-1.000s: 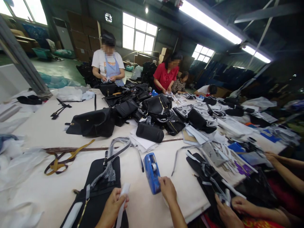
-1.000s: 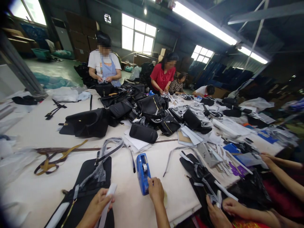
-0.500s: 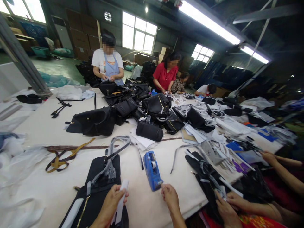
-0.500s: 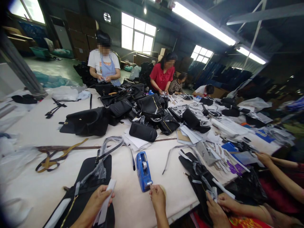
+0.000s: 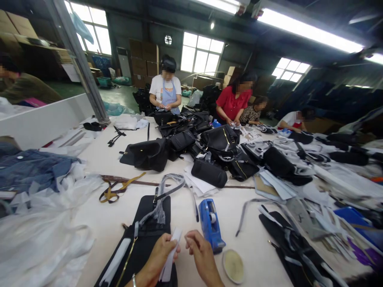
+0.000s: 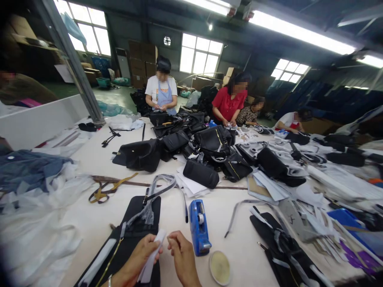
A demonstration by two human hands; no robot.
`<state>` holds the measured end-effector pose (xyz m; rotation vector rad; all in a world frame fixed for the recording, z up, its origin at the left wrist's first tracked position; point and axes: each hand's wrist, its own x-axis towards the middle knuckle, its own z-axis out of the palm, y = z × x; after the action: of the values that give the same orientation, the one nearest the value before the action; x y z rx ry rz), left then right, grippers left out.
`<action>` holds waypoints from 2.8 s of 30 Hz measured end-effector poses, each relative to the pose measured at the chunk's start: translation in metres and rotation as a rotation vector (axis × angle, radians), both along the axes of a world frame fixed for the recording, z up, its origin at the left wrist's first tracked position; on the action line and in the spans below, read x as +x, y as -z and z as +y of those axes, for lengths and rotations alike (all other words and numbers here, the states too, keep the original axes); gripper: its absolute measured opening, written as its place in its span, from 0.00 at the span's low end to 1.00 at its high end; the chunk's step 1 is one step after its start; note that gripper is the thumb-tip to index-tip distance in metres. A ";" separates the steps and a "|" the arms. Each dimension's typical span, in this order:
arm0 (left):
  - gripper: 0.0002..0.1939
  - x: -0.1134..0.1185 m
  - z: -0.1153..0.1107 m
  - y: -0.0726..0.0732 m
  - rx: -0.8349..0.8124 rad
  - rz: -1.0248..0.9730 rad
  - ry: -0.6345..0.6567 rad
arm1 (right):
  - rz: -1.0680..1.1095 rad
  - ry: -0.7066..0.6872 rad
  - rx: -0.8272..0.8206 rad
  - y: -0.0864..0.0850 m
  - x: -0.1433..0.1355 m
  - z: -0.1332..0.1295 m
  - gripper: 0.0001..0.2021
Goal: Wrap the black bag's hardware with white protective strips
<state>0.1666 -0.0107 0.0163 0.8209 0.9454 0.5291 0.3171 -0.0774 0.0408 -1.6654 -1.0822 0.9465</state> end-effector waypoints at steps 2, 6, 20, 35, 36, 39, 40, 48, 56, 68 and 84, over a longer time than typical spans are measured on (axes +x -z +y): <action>0.15 0.001 0.000 -0.002 0.014 0.005 0.007 | -0.052 -0.086 0.055 -0.009 -0.009 0.015 0.12; 0.16 0.004 -0.002 -0.009 0.074 0.047 -0.011 | -0.311 -0.189 0.114 -0.012 -0.007 0.024 0.10; 0.17 -0.007 0.007 -0.030 -0.031 -0.199 0.137 | 0.059 -0.128 0.000 0.005 0.001 0.021 0.08; 0.13 -0.005 0.008 -0.010 -0.008 -0.068 0.049 | 0.071 -0.317 -0.142 -0.044 0.027 0.024 0.14; 0.13 -0.004 0.007 -0.009 0.002 -0.077 0.058 | 0.069 -0.353 -0.122 -0.048 0.025 0.025 0.14; 0.13 -0.002 0.005 -0.006 0.026 -0.093 0.065 | 0.061 -0.437 -0.079 -0.056 0.018 0.029 0.13; 0.13 -0.001 0.005 -0.005 0.026 -0.094 0.066 | 0.054 -0.449 -0.073 -0.056 0.017 0.031 0.14; 0.14 -0.005 0.005 -0.015 0.091 -0.080 0.147 | -0.084 -0.387 -0.139 -0.029 0.020 0.040 0.15; 0.11 -0.009 0.007 -0.020 -0.033 -0.215 0.120 | 0.383 -0.183 -0.151 0.029 0.008 0.029 0.16; 0.11 -0.009 0.006 -0.011 -0.159 -0.310 0.058 | 0.282 0.066 -0.059 0.047 -0.008 0.017 0.18; 0.22 -0.029 -0.014 -0.033 -0.225 -0.281 0.058 | 0.227 0.227 -0.046 0.043 -0.049 0.009 0.24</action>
<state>0.1373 -0.0243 0.0496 0.5524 0.7046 0.4645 0.2681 -0.0689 -0.0021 -1.6320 -0.7091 0.9894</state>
